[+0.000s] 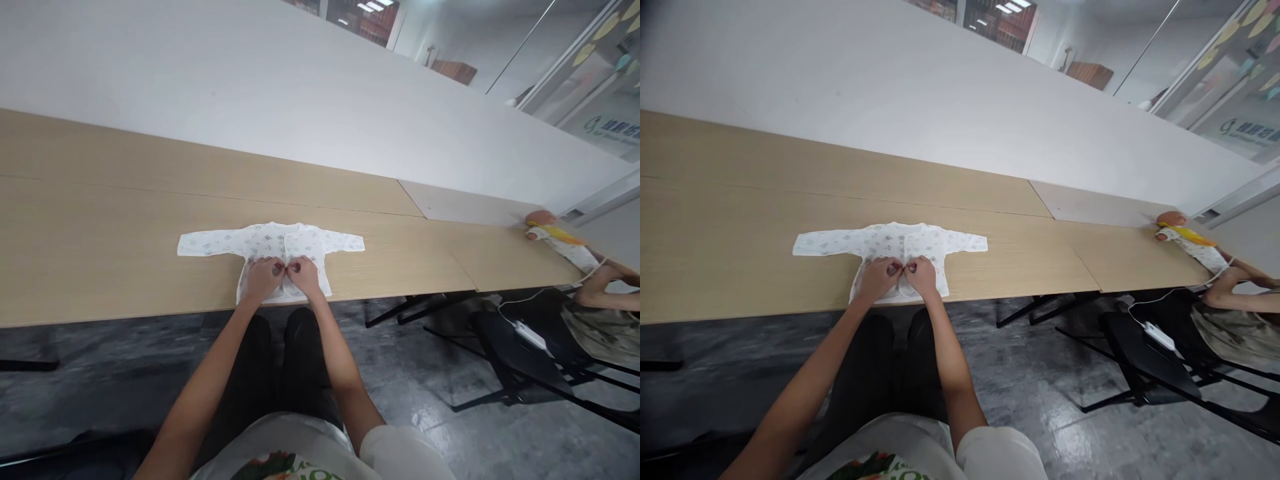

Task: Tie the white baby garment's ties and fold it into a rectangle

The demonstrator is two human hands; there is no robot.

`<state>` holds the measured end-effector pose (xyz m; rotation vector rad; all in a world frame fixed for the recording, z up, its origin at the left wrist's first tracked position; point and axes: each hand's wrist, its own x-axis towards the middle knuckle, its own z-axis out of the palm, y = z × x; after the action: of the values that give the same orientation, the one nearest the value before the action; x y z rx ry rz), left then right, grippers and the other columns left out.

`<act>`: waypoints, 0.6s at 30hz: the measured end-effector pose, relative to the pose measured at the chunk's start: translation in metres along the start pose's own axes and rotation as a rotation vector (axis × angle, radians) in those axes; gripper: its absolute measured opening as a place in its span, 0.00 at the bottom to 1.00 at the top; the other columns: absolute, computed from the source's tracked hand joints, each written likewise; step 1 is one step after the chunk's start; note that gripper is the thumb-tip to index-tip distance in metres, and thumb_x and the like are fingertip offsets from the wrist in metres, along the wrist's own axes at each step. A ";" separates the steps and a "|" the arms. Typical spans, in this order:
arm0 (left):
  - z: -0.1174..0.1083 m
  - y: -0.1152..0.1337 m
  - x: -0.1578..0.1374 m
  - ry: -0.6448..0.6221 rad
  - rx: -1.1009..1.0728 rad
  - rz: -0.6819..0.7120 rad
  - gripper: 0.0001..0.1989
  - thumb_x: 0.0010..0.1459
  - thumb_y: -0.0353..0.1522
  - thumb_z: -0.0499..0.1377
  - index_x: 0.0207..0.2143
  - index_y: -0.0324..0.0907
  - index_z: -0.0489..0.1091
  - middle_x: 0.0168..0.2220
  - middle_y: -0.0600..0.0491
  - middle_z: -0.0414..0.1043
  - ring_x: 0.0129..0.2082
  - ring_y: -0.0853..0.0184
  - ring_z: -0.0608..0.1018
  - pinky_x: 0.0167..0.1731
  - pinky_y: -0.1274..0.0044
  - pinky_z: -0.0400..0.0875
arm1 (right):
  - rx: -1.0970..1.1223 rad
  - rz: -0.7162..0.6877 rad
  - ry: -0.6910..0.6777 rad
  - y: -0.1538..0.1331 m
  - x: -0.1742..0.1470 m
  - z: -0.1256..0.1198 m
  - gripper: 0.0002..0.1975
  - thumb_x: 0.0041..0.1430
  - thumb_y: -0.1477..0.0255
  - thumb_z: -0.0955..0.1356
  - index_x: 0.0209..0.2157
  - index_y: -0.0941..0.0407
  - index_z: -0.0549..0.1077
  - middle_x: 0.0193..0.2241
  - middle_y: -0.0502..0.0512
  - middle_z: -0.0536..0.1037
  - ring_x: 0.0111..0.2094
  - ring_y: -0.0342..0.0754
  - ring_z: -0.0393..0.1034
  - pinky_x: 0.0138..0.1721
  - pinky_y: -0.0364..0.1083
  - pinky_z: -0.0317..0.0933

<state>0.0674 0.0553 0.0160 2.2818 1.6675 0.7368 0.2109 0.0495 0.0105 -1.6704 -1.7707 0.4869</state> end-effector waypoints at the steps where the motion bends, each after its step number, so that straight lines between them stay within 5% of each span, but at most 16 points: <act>1: 0.000 0.000 0.000 -0.004 -0.011 -0.001 0.09 0.57 0.35 0.55 0.34 0.43 0.73 0.36 0.48 0.77 0.42 0.57 0.75 0.45 0.68 0.63 | 0.003 0.000 0.001 0.000 0.000 0.000 0.03 0.54 0.76 0.69 0.30 0.56 0.76 0.31 0.51 0.73 0.36 0.45 0.68 0.40 0.43 0.61; 18: 0.009 -0.003 0.003 -0.039 0.045 -0.025 0.13 0.59 0.36 0.50 0.33 0.42 0.72 0.37 0.45 0.78 0.42 0.56 0.76 0.50 0.64 0.62 | -0.005 -0.007 -0.014 -0.002 -0.001 -0.003 0.05 0.58 0.77 0.66 0.32 0.57 0.74 0.32 0.51 0.76 0.36 0.45 0.69 0.41 0.42 0.60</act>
<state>0.0699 0.0605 0.0079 2.2861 1.7085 0.6513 0.2116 0.0474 0.0139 -1.6672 -1.7890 0.4930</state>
